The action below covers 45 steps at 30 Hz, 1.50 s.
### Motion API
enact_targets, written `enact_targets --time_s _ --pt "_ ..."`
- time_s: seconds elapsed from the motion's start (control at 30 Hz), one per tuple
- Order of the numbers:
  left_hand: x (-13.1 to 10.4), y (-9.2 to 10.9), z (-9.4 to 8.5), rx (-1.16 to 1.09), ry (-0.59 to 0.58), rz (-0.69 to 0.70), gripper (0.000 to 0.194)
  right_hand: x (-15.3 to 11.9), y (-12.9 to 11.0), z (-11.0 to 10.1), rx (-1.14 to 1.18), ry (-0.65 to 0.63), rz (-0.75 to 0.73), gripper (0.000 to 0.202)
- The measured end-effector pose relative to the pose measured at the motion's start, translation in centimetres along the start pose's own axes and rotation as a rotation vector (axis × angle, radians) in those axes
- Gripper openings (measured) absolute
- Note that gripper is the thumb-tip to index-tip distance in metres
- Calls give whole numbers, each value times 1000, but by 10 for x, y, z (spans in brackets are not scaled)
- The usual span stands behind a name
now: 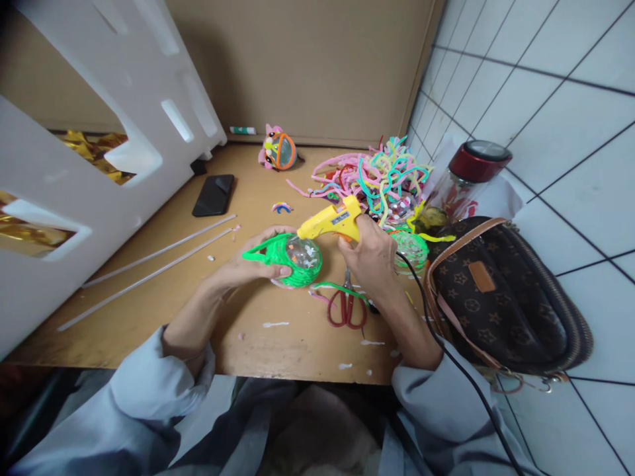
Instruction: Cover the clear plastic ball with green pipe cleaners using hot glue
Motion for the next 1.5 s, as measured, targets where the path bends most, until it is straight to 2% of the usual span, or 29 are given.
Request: enact_targets --time_s 0.77,1.1,1.27,1.5 --pt "0 -1 0 -12 -8 -32 75 2 -3 -3 44 -2 -28 5" --pt "1 -1 0 -15 -12 -10 73 0 0 -1 51 -13 18 7" --pt "1 -1 0 -1 -27 -7 75 2 1 2 86 -49 201 16" --pt "1 -1 1 -5 -49 -4 79 1 18 12 191 -203 547 37"
Point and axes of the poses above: each hand's wrist, its own x-axis towards the middle knuckle, its own z-axis out of the palm, y = z × x, the point moved 4 cm from there along x, towards the middle knuckle, and after that the axes turned 8 degrees about y, right-handed, at the moved point
